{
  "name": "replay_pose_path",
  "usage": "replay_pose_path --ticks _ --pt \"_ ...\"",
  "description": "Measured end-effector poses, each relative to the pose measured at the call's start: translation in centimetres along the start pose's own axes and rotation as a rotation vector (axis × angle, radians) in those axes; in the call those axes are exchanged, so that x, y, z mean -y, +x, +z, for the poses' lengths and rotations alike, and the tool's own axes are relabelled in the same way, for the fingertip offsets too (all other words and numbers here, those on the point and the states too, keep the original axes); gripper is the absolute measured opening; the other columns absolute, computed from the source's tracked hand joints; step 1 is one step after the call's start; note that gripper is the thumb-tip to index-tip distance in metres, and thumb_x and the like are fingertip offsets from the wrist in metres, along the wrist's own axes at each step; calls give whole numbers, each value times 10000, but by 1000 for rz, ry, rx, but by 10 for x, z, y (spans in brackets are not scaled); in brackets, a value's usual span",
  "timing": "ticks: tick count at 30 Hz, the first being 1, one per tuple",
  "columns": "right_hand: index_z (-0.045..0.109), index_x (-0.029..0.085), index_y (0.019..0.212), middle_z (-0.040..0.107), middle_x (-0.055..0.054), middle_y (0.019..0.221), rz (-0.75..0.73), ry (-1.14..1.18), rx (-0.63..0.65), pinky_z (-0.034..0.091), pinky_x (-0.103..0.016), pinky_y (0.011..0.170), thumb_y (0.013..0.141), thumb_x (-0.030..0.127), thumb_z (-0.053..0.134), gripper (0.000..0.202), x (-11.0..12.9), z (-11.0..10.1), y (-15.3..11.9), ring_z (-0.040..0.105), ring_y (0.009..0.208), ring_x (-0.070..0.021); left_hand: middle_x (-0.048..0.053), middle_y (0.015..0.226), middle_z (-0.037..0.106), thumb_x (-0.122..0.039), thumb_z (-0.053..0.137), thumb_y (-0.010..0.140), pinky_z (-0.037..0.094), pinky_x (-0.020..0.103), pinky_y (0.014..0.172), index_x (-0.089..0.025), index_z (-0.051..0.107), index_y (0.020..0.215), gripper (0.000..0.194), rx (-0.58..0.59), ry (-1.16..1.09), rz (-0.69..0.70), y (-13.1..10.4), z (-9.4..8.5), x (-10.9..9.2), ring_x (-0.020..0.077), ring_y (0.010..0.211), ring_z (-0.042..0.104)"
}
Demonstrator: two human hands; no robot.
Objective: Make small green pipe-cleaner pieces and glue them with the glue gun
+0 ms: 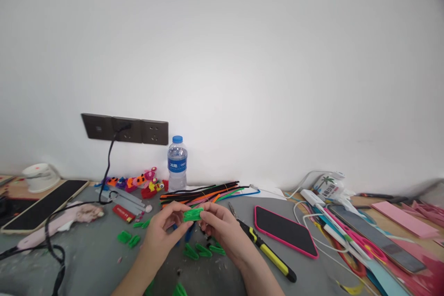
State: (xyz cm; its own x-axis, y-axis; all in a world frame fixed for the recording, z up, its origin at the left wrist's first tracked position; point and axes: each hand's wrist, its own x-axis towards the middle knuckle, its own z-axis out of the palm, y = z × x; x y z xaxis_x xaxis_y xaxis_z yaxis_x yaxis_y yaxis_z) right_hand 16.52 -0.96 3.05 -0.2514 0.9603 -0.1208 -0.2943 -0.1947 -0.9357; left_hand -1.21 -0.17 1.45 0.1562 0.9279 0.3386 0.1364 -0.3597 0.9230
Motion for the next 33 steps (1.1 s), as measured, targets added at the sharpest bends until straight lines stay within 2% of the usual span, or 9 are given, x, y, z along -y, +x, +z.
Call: replay_pose_path --ticks 6,12,21,28,33 --pt "608 158 800 540 35 598 -22 6 -9 269 -210 526 699 497 766 387 -5 -2 3 429 527 -86 16 776 664 -266 670 751 531 231 609 -206 687 838 107 -17 6 21 2 0 -3 160 666 606" --pt "614 154 764 545 33 608 -41 -48 -20 261 -209 505 678 501 777 394 -7 -3 5 416 519 -81 23 760 687 -250 679 728 537 236 595 -204 702 828 112 -24 15 25 3 3 -6 166 651 621" --pt "607 154 727 527 34 586 2 -21 25 269 -205 512 716 482 745 356 -6 -3 3 387 500 -77 18 749 698 -238 691 715 555 239 607 -207 717 876 166 -49 -23 41 -1 3 -10 165 642 642" --pt "562 161 701 528 44 587 6 40 -6 261 -198 504 679 479 785 389 -2 1 1 369 479 -63 30 763 696 -250 647 745 544 244 590 -203 693 837 113 -21 39 49 0 5 -10 176 657 644" --pt "574 162 716 511 53 562 -22 -9 -17 248 -203 494 683 494 775 390 -8 -4 5 370 472 -66 26 752 694 -255 645 736 533 246 562 -213 692 895 171 -27 85 25 1 6 -10 175 630 632"
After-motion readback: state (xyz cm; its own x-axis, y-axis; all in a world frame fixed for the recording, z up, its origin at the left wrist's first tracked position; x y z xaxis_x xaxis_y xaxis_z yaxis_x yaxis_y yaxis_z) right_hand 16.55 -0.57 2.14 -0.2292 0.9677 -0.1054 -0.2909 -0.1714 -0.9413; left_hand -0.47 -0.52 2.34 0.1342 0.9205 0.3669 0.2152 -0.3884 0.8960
